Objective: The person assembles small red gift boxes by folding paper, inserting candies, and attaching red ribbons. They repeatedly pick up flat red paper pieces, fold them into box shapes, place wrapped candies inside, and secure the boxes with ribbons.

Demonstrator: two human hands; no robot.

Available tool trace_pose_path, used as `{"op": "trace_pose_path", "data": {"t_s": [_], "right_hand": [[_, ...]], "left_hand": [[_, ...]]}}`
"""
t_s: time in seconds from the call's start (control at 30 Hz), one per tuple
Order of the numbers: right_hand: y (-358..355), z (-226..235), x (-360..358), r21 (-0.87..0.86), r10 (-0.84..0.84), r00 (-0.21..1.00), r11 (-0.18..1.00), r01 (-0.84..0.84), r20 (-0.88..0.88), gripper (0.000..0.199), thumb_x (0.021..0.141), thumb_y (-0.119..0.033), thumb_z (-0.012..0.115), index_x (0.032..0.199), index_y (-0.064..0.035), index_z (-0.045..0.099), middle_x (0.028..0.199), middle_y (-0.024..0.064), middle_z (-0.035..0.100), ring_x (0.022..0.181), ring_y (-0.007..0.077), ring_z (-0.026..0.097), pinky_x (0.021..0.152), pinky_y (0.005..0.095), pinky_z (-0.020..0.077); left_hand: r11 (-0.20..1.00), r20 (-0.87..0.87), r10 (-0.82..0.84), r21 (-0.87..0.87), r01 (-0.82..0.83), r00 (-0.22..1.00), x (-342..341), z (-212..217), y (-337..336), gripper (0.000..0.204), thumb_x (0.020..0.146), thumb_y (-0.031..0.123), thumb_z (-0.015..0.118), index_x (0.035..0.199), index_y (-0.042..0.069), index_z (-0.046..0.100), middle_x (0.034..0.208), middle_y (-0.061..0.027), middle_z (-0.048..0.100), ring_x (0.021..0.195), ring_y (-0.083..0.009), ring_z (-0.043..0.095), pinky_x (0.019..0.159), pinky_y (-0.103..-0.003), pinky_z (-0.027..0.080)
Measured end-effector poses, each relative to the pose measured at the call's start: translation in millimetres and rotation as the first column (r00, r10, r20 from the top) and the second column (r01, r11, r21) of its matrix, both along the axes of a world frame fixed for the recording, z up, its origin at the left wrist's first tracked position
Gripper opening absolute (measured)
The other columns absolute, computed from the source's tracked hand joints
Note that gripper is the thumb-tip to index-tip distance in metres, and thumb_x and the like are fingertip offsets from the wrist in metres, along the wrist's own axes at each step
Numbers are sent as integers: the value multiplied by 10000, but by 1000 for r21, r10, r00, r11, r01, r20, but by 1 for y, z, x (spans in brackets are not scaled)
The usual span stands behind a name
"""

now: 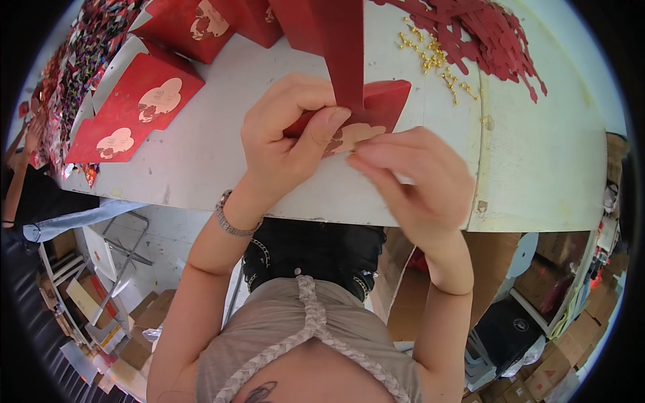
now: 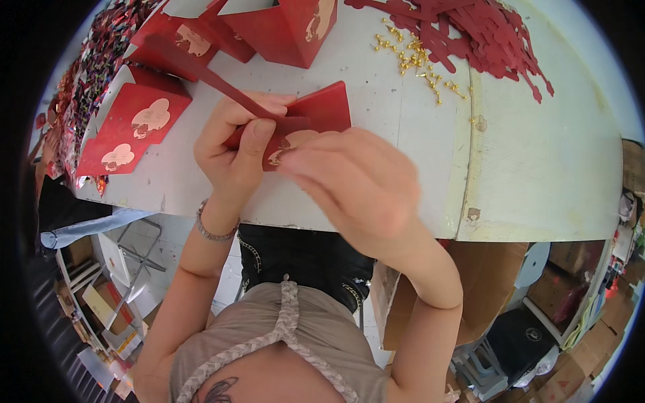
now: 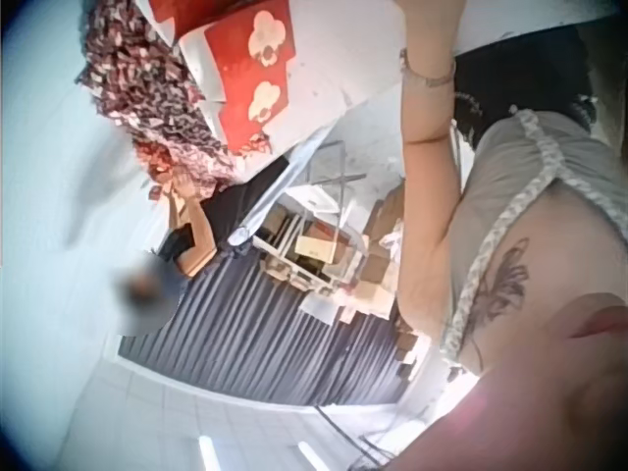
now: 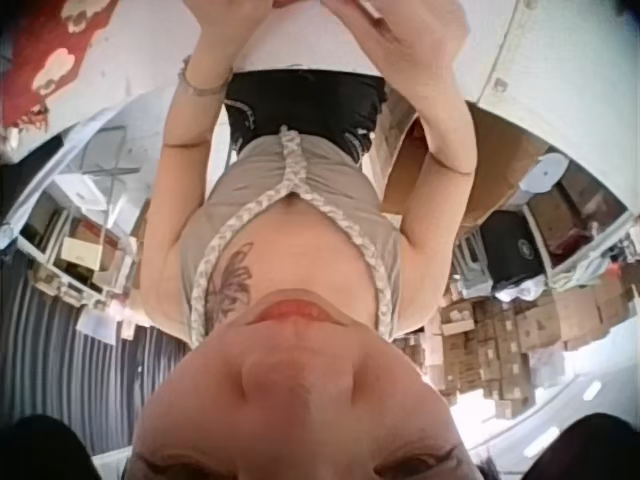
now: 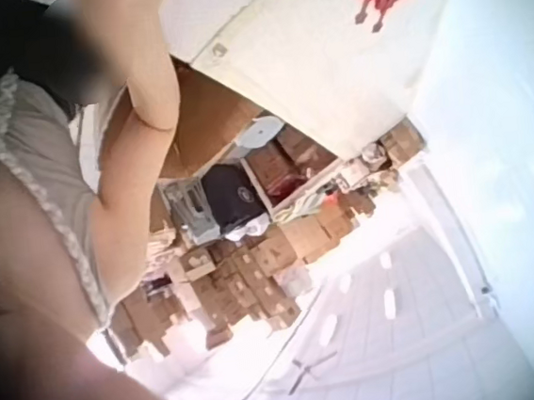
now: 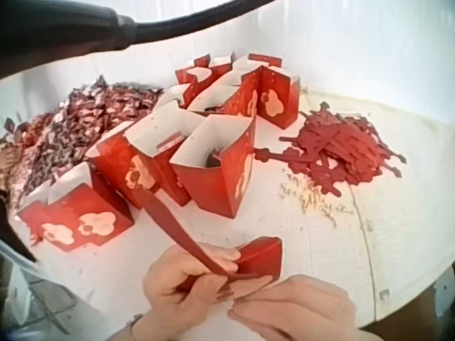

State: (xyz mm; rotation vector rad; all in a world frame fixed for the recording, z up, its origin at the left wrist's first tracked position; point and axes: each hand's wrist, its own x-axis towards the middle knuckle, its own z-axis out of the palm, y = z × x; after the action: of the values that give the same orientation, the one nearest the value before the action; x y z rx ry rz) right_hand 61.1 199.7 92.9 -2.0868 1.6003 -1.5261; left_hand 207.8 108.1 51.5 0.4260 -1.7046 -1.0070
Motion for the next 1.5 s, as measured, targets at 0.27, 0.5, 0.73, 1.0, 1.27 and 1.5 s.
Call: {"op": "trace_pose_path", "data": {"t_s": [0.27, 0.5, 0.73, 1.0, 1.27, 1.5], "right_hand": [[-9, -16, 8, -90, -41, 997, 995, 46, 61, 210, 639, 31, 739, 823, -14, 649, 750, 90, 628, 628, 219, 604, 526, 290, 486], [-6, -6, 14, 119, -86, 956, 991, 54, 279, 158, 692, 29, 732, 813, -20, 643, 748, 79, 638, 621, 184, 604, 528, 268, 486], [-12, 6, 10, 131, -25, 999, 991, 28, -20, 237, 642, -28, 749, 859, -61, 662, 815, 70, 635, 689, 199, 585, 594, 301, 458], [-28, -10, 1, -46, -96, 992, 995, 92, -79, 303, 579, -138, 780, 836, -61, 639, 847, 59, 602, 782, 229, 564, 728, 352, 416], [-39, -19, -5, -186, 76, 995, 979, -88, -71, 282, 580, -158, 762, 775, -26, 606, 808, 63, 604, 727, 240, 564, 639, 333, 449], [-37, -21, -6, -217, 118, 992, 968, -123, -34, 266, 594, -135, 753, 775, -18, 598, 832, 61, 613, 742, 226, 573, 664, 331, 465]], "left_hand": [[996, -16, -21, -83, 20, 1000, 0, -4, -4, 93, 782, -15, 663, 871, -3, 642, 871, -93, 621, 677, -144, 571, 562, -226, 442], [962, 96, 13, -274, 14, 995, 7, 0, -8, 229, 683, 19, 722, 900, 44, 655, 907, -108, 649, 783, -202, 636, 609, -260, 496], [989, 23, -27, -145, 30, 999, 11, -1, -4, 180, 768, 108, 707, 921, 45, 635, 906, -112, 658, 752, -214, 635, 608, -279, 518], [990, 186, 81, -127, -58, 979, 13, 23, 0, 161, 719, 48, 733, 846, 31, 635, 835, -109, 671, 683, -184, 640, 565, -256, 504], [598, 414, 289, -782, 175, 863, 3, 83, -50, 337, 582, -30, 633, 903, 45, 700, 835, -84, 628, 652, -181, 589, 533, -227, 464], [762, 518, 242, -625, 169, 821, -1, 86, -55, 302, 640, -51, 621, 918, 32, 702, 812, -64, 623, 708, -187, 614, 612, -249, 490]]}}
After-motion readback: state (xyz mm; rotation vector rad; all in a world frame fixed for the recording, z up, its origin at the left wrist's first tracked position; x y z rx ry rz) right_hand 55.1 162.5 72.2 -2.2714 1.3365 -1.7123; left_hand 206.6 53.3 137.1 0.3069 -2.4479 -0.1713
